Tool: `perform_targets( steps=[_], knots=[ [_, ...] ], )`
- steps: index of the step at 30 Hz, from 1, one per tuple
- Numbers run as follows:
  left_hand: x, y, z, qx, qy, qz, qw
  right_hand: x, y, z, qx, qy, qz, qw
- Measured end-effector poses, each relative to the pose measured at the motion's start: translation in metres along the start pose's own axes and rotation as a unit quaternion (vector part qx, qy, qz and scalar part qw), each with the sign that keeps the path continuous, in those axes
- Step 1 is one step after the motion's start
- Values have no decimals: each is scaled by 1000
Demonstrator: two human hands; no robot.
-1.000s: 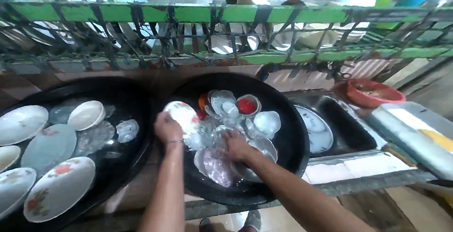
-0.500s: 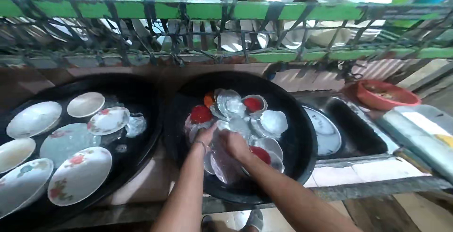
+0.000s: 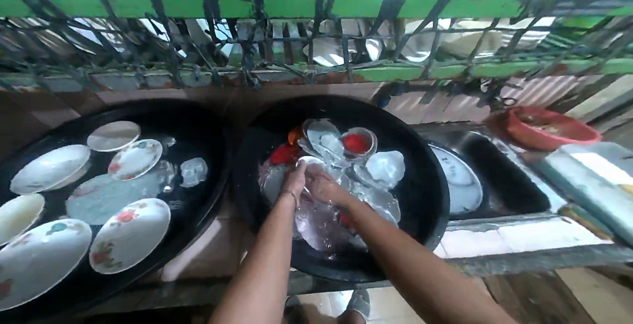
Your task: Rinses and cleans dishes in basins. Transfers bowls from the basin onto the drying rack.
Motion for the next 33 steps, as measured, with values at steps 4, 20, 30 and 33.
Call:
perform_targets(
  steps=[4, 20, 30, 33],
  knots=[
    [-2, 0, 16, 45, 42, 14, 998, 12, 5, 8, -21, -68, -12, 997],
    [41, 48, 174, 239, 415, -162, 863, -40, 53, 49, 136, 119, -136, 974],
    [-5, 33, 11, 53, 55, -57, 995, -13, 7, 12, 177, 153, -11, 972],
    [-38, 6, -1, 62, 62, 18, 996, 5, -6, 4, 79, 88, 58, 991]
  ],
)
Point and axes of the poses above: each hand's wrist, its own x-axis away from the middle knuckle, its own z-axis out of the back of the hand, y = z × x, the point moved 6 cm from there along -x, towards the middle knuckle, and after that the axes turned 4 degrees about -x, right-handed, at the moved point
